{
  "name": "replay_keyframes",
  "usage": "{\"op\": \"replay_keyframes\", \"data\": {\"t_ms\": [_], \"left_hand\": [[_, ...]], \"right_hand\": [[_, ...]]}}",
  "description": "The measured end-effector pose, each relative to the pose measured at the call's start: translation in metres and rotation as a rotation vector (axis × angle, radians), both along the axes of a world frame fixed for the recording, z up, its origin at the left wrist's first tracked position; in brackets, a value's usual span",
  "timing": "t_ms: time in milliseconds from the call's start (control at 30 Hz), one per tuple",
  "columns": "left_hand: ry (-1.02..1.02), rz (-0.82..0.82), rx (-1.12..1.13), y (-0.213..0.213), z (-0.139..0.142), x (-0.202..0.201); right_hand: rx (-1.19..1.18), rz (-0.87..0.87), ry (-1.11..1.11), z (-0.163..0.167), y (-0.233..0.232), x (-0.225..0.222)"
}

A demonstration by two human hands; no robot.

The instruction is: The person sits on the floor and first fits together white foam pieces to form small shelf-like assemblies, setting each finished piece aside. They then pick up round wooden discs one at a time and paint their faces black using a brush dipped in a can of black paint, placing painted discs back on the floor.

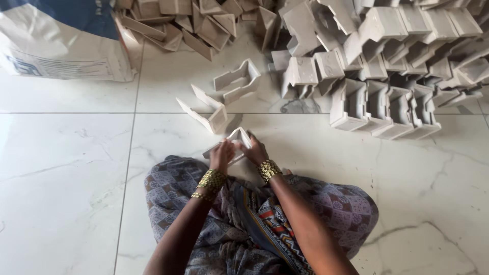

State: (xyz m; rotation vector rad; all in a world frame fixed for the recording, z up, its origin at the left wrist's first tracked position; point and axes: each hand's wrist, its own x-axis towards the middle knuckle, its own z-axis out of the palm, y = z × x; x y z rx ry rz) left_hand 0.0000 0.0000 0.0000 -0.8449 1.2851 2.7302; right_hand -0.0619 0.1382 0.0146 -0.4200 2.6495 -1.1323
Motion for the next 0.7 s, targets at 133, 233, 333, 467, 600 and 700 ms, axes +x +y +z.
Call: {"op": "replay_keyframes", "data": {"t_ms": [133, 233, 333, 467, 600, 700], "left_hand": [[-0.228, 0.120, 0.542, 0.002, 0.014, -0.023], [-0.084, 0.118, 0.328, 0.007, 0.026, -0.027], [-0.020, 0.062, 0.255, 0.024, 0.039, -0.017], [0.036, -0.029, 0.064, 0.070, 0.040, 0.008], [0.208, -0.034, -0.248, 0.098, 0.052, 0.020], [0.400, -0.071, -0.476, 0.087, 0.073, 0.029]], "right_hand": [[-0.033, -0.073, 0.044, 0.027, -0.020, 0.025], [0.299, 0.152, 0.658, 0.045, -0.001, 0.076], [0.125, 0.342, 0.547, 0.063, 0.031, 0.106], [0.150, 0.068, 0.825, 0.076, 0.036, 0.065], [-0.079, -0.361, 0.723, 0.113, 0.055, 0.002], [-0.274, -0.106, 0.071, 0.127, 0.080, -0.005]]}}
